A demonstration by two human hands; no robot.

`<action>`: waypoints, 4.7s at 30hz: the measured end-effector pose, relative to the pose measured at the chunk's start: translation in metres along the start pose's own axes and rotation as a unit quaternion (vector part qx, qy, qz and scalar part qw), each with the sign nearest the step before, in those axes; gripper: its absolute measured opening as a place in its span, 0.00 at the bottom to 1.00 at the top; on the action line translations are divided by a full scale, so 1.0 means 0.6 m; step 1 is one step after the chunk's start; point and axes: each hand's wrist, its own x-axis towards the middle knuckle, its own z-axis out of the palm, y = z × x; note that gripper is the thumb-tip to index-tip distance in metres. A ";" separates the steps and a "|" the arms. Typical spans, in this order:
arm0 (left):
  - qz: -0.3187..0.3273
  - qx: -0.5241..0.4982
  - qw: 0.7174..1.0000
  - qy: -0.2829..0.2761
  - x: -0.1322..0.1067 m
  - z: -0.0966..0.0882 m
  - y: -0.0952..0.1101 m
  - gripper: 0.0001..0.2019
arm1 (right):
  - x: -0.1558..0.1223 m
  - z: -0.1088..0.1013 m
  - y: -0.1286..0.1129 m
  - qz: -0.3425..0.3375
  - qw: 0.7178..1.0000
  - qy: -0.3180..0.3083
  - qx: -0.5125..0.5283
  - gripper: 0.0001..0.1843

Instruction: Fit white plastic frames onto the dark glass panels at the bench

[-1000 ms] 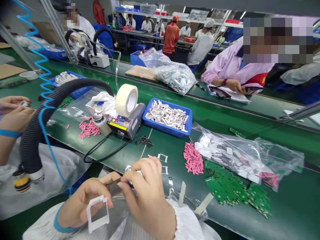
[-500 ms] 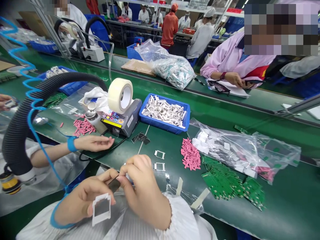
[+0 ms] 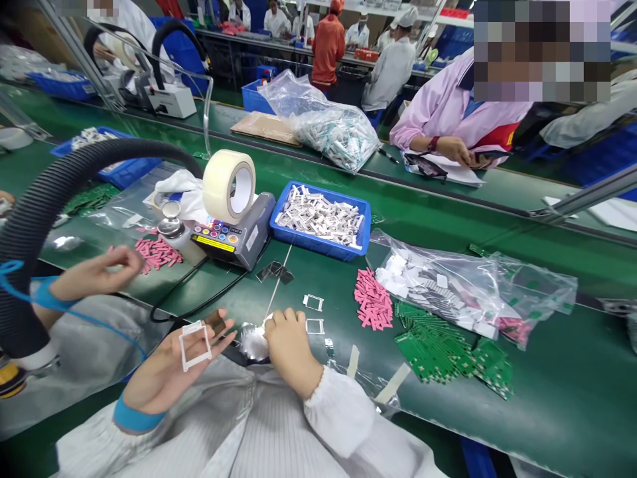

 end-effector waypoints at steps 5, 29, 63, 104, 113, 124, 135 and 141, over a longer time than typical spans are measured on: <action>-0.038 0.076 0.995 -0.049 -0.008 0.017 0.004 0.20 | 0.005 -0.035 -0.016 -0.081 0.995 0.047 0.033 0.16; -0.010 -0.035 0.979 -0.201 -0.021 0.059 0.012 0.16 | -0.014 -0.055 -0.079 -0.156 0.808 0.102 0.560 0.22; 0.030 0.146 0.973 -0.174 -0.010 0.040 0.006 0.13 | -0.015 -0.079 -0.072 -0.145 0.950 0.215 0.173 0.05; -0.081 -0.122 0.980 -0.138 0.008 0.054 0.007 0.14 | 0.005 -0.098 -0.030 -0.239 0.940 0.125 0.209 0.17; -0.203 -0.096 0.961 -0.163 0.016 0.041 -0.005 0.18 | 0.007 -0.156 -0.013 -0.322 0.922 0.214 0.011 0.12; -0.291 -0.032 0.945 -0.144 0.015 0.052 -0.017 0.14 | 0.008 -0.186 -0.057 -0.470 0.867 0.078 -0.144 0.11; -0.248 -0.040 0.960 -0.120 0.005 0.064 -0.024 0.10 | -0.014 -0.177 -0.055 -0.419 0.899 -0.035 -0.119 0.24; -0.237 -0.074 0.961 -0.121 0.018 0.054 -0.038 0.14 | -0.022 -0.187 0.034 -0.223 0.972 0.000 -0.077 0.29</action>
